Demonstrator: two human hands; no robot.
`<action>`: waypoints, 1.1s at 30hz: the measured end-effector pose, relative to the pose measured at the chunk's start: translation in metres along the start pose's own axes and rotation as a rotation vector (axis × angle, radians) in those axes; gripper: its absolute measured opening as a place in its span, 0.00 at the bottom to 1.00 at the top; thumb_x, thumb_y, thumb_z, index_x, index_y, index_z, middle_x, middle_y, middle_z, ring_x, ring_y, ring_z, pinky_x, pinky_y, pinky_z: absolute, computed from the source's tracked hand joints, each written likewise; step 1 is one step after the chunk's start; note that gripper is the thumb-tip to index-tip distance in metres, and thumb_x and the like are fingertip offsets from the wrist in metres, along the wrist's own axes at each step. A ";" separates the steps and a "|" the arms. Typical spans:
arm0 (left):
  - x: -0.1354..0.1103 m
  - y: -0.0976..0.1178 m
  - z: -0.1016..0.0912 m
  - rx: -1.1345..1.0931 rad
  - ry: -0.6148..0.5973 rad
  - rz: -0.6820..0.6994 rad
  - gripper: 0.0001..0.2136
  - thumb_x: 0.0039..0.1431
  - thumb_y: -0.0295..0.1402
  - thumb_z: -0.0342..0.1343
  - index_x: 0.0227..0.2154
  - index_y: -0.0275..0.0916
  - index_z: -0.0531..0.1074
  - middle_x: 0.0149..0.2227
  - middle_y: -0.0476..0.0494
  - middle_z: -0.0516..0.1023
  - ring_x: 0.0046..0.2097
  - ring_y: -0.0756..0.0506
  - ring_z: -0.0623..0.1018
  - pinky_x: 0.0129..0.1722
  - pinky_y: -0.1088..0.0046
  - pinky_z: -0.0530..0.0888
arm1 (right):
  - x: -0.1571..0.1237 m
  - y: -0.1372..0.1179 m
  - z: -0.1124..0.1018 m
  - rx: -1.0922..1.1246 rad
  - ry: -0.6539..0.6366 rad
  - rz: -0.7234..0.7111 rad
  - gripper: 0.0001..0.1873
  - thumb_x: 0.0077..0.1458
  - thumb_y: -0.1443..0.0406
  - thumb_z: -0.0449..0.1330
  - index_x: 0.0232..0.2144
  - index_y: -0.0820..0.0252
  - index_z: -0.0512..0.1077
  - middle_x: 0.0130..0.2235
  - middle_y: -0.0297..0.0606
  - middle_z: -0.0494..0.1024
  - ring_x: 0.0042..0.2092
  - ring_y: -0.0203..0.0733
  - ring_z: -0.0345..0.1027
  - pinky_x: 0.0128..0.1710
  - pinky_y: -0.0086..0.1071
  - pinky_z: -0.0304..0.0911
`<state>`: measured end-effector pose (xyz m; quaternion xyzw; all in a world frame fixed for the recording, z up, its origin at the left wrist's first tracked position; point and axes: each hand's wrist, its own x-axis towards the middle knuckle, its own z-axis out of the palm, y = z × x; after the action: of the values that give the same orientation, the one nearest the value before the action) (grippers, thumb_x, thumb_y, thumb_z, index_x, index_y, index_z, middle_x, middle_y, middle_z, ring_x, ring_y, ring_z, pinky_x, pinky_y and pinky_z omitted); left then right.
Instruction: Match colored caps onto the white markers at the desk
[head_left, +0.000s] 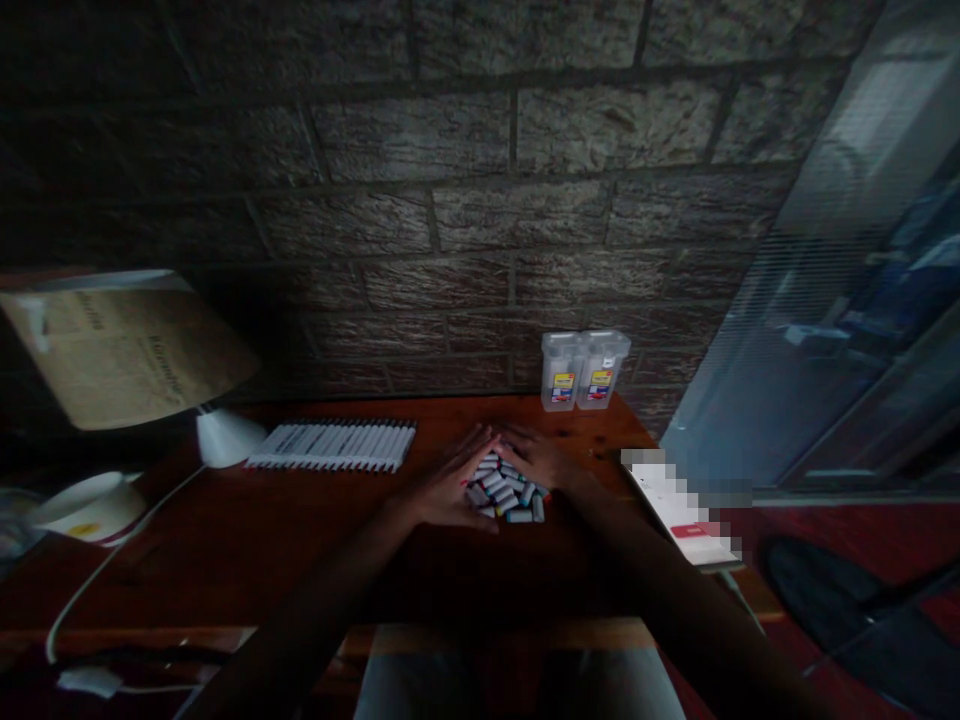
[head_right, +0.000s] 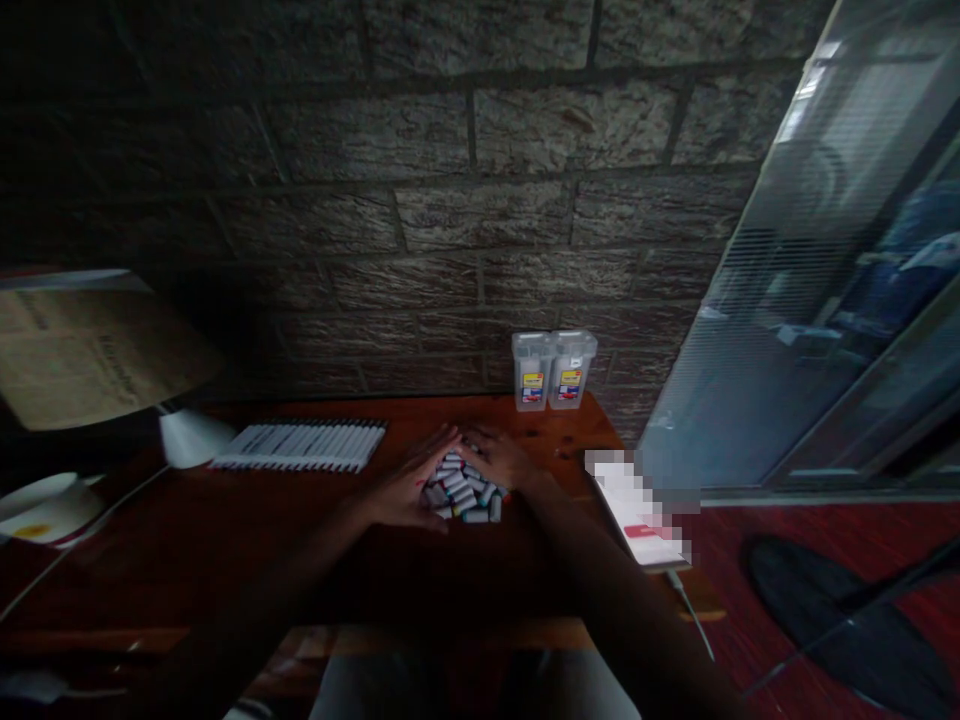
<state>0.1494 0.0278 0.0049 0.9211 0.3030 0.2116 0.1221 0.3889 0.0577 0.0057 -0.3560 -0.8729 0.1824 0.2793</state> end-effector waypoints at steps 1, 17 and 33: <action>0.000 0.001 0.002 0.022 -0.013 -0.008 0.63 0.41 0.63 0.64 0.72 0.40 0.34 0.73 0.31 0.37 0.72 0.29 0.40 0.69 0.46 0.48 | 0.002 0.002 0.002 -0.011 0.011 0.006 0.34 0.66 0.44 0.42 0.63 0.55 0.66 0.66 0.43 0.64 0.68 0.48 0.53 0.68 0.47 0.50; 0.016 0.002 -0.001 0.037 -0.070 -0.021 0.53 0.46 0.61 0.61 0.70 0.40 0.48 0.71 0.33 0.48 0.71 0.33 0.51 0.69 0.53 0.54 | 0.014 -0.002 0.005 0.019 0.107 0.044 0.33 0.67 0.45 0.40 0.55 0.58 0.71 0.53 0.46 0.76 0.58 0.48 0.66 0.62 0.46 0.59; 0.008 0.013 0.014 0.101 -0.024 -0.145 0.58 0.40 0.67 0.60 0.70 0.41 0.48 0.72 0.31 0.44 0.71 0.26 0.44 0.68 0.43 0.45 | -0.015 0.003 0.002 -0.022 0.030 0.050 0.36 0.62 0.42 0.49 0.63 0.55 0.64 0.61 0.46 0.69 0.62 0.51 0.62 0.64 0.46 0.56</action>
<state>0.1681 0.0211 -0.0002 0.9043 0.3777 0.1756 0.0940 0.3977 0.0487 -0.0032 -0.3834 -0.8615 0.1742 0.2836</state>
